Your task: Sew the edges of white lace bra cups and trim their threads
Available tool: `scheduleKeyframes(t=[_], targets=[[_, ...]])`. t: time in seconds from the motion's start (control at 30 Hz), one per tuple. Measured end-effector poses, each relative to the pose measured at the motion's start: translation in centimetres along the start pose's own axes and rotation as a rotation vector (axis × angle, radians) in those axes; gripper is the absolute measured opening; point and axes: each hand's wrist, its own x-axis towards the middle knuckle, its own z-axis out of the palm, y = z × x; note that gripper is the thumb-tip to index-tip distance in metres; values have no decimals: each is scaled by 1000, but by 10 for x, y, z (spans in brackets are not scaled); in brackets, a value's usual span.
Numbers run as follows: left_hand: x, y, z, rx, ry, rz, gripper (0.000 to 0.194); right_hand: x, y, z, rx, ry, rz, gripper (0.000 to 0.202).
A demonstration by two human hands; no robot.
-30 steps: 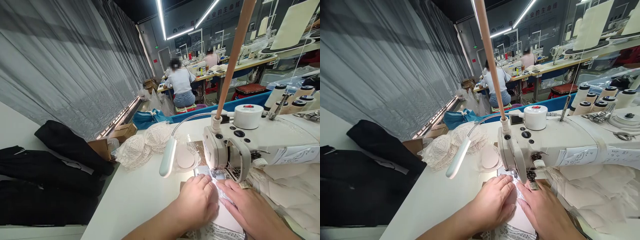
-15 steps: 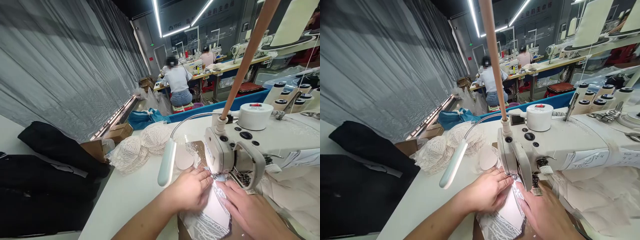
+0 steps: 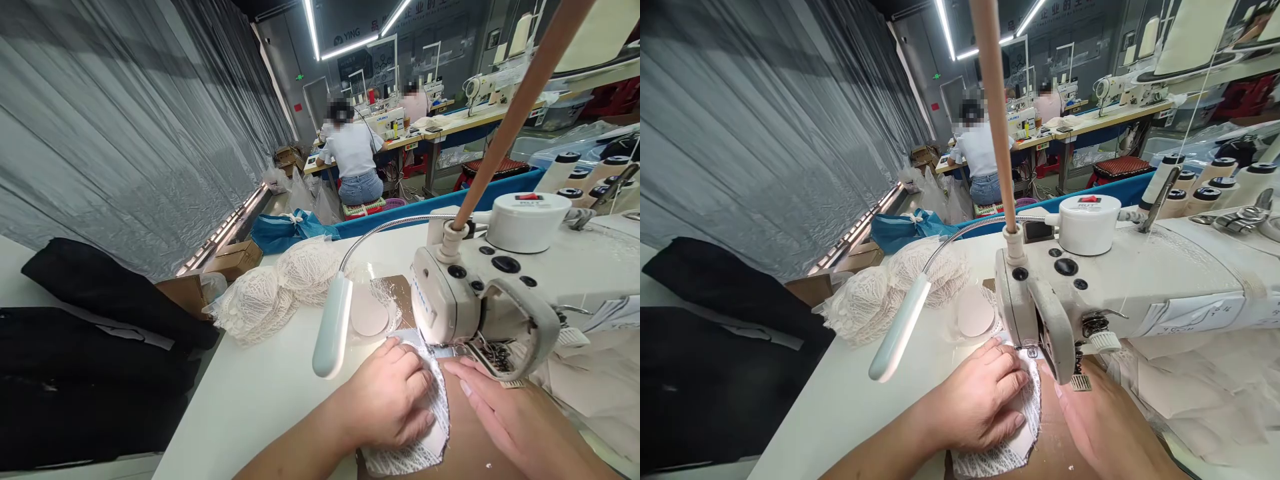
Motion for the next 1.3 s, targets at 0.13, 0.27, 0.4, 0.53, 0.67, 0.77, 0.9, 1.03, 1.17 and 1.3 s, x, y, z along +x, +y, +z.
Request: scheduleKeyframes(t=[0.13, 0.27, 0.4, 0.53, 0.67, 0.77, 0.9, 1.03, 1.17, 1.3], targets=[[-1, -3, 1, -9, 13, 18, 33, -11, 0, 12, 65, -70, 71, 43], [0, -4, 3, -27, 49, 35, 35, -18, -3, 20, 101, -215, 61, 52], [0, -3, 5, -58, 88, 22, 37, -18, -6, 17, 108, -257, 96, 58], [-2, -5, 7, -86, 108, 9, 38, -20, -6, 22, 97, -246, 96, 54], [-2, -8, 10, -79, 148, -27, 40, -22, -4, 31, 23, -176, 89, 57], [-1, -9, 11, -61, 154, -57, 40, -16, -4, 29, -66, -89, 46, 56], [-1, -8, 9, -20, 143, -71, 39, -7, -3, 20, -136, -33, -15, 51], [0, -4, 6, -9, 124, -4, 32, -2, 0, 13, -148, -14, -69, 45], [0, -5, 9, -31, 120, 51, 33, -4, 2, 11, -121, -41, -77, 46], [-1, -7, 12, -47, 127, 69, 34, -12, 5, 16, -73, -124, -132, 53]])
